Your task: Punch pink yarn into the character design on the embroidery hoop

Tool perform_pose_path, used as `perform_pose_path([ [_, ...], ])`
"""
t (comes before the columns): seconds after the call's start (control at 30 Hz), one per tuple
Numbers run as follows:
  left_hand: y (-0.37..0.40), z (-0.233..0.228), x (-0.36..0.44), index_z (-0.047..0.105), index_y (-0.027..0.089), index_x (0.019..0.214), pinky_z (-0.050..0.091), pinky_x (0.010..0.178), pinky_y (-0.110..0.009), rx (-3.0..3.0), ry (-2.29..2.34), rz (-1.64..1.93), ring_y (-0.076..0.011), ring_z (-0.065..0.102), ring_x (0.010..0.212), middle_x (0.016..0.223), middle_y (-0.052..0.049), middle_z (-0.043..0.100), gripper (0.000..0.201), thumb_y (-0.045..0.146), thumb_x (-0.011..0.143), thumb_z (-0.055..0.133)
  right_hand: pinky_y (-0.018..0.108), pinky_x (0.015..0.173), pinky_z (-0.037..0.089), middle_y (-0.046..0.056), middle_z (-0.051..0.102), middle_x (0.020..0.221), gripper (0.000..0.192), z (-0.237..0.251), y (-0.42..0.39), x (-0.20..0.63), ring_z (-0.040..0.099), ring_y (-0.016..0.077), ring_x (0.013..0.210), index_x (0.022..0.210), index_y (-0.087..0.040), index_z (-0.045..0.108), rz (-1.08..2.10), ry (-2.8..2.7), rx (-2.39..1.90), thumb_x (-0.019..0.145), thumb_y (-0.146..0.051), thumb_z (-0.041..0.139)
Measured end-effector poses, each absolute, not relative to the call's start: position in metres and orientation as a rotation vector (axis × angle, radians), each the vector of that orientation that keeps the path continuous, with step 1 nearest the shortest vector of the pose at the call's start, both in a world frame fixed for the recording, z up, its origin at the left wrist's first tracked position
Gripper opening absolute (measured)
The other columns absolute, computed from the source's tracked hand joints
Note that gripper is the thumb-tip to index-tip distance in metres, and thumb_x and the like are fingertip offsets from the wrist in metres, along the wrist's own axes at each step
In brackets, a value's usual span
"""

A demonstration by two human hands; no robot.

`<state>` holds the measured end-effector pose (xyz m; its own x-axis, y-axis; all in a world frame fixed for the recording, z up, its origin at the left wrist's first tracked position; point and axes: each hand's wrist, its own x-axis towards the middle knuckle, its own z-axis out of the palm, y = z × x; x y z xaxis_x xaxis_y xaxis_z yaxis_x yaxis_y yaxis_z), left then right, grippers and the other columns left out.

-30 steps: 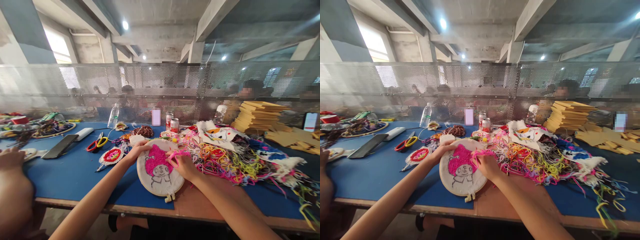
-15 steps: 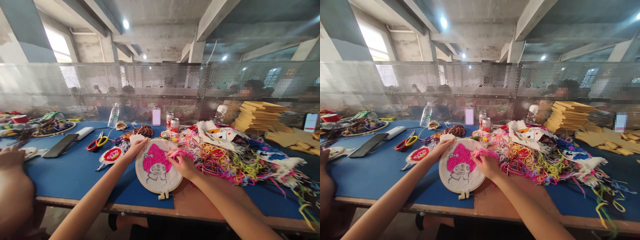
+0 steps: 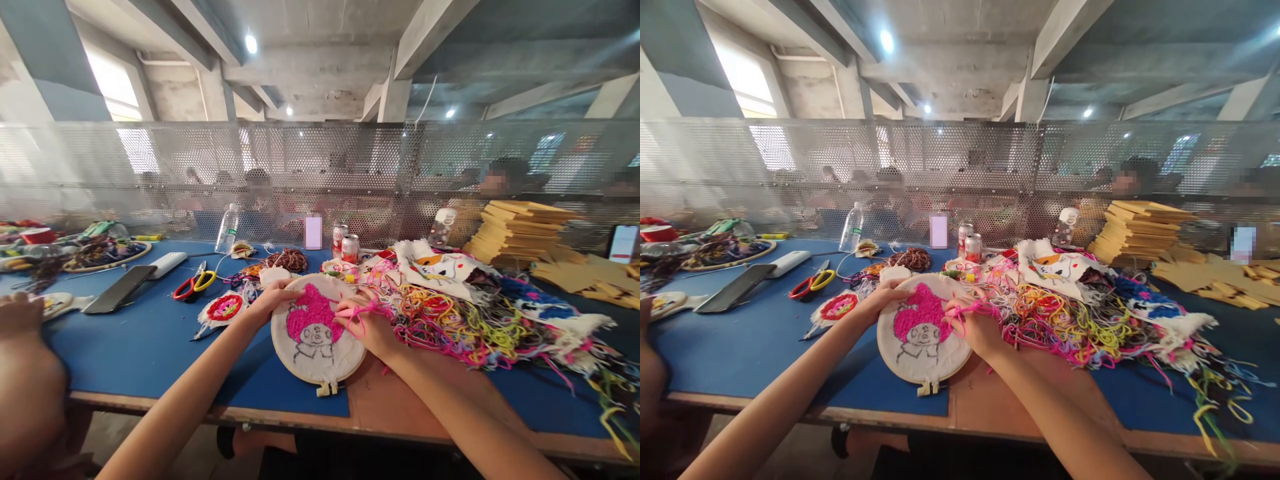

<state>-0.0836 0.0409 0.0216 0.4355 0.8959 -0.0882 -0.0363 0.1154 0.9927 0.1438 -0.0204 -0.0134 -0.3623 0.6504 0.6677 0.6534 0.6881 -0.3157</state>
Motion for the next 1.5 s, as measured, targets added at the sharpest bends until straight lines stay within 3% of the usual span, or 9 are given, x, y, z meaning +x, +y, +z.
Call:
perform_pose_path([
  [0.23,0.04,0.019,-0.083,0.066,0.011,0.094,0.048,0.048,-0.021,1.204,0.817,0.802,-0.0134,0.06,0.048,0.064,-0.006,0.067,0.033,0.03,0.067,0.071,0.026,0.065,0.05,0.0,0.069,0.083,0.004,-0.019,-0.021,0.142,0.065,0.0154,0.07,0.08,-0.023,0.059,0.223,-2.026,-1.088,0.083,-0.025,0.056],
  [0.47,0.042,0.017,-0.08,0.067,0.011,0.09,0.043,0.045,-0.02,1.177,0.843,0.843,-0.0129,0.058,0.047,0.059,-0.004,0.065,0.028,0.025,0.065,0.07,0.027,0.069,0.049,0.001,0.068,0.082,0.007,-0.011,-0.026,0.14,0.065,0.0167,0.075,0.08,-0.023,0.058,0.219,-2.079,-1.106,0.085,-0.023,0.053],
  [0.73,0.039,0.018,-0.078,0.067,0.01,0.088,0.041,0.044,-0.021,1.22,0.895,0.857,-0.0126,0.056,0.045,0.056,-0.002,0.063,0.032,0.023,0.06,0.072,0.026,0.064,0.048,-0.001,0.068,0.076,0.005,-0.015,-0.021,0.143,0.064,0.0164,0.071,0.075,-0.023,0.06,0.175,-2.08,-1.078,0.08,-0.022,0.061],
  [1.1,0.037,0.02,-0.077,0.068,0.012,0.087,0.045,0.049,-0.022,1.24,0.882,0.868,-0.0138,0.06,0.05,0.064,-0.003,0.067,0.031,0.023,0.059,0.073,0.031,0.07,0.046,0.005,0.067,0.08,0.01,-0.01,-0.023,0.142,0.062,0.0202,0.077,0.086,-0.019,0.058,0.0,-2.084,-1.133,0.087,-0.025,0.05],
  [1.5,0.035,0.023,-0.078,0.068,0.012,0.089,0.043,0.048,-0.02,1.235,0.824,0.876,-0.0123,0.057,0.05,0.064,-0.003,0.065,0.033,0.024,0.059,0.074,0.033,0.068,0.047,0.007,0.066,0.079,0.015,-0.008,-0.023,0.145,0.061,0.0222,0.077,0.083,-0.02,0.056,-0.07,-1.987,-1.128,0.089,-0.027,0.043],
])
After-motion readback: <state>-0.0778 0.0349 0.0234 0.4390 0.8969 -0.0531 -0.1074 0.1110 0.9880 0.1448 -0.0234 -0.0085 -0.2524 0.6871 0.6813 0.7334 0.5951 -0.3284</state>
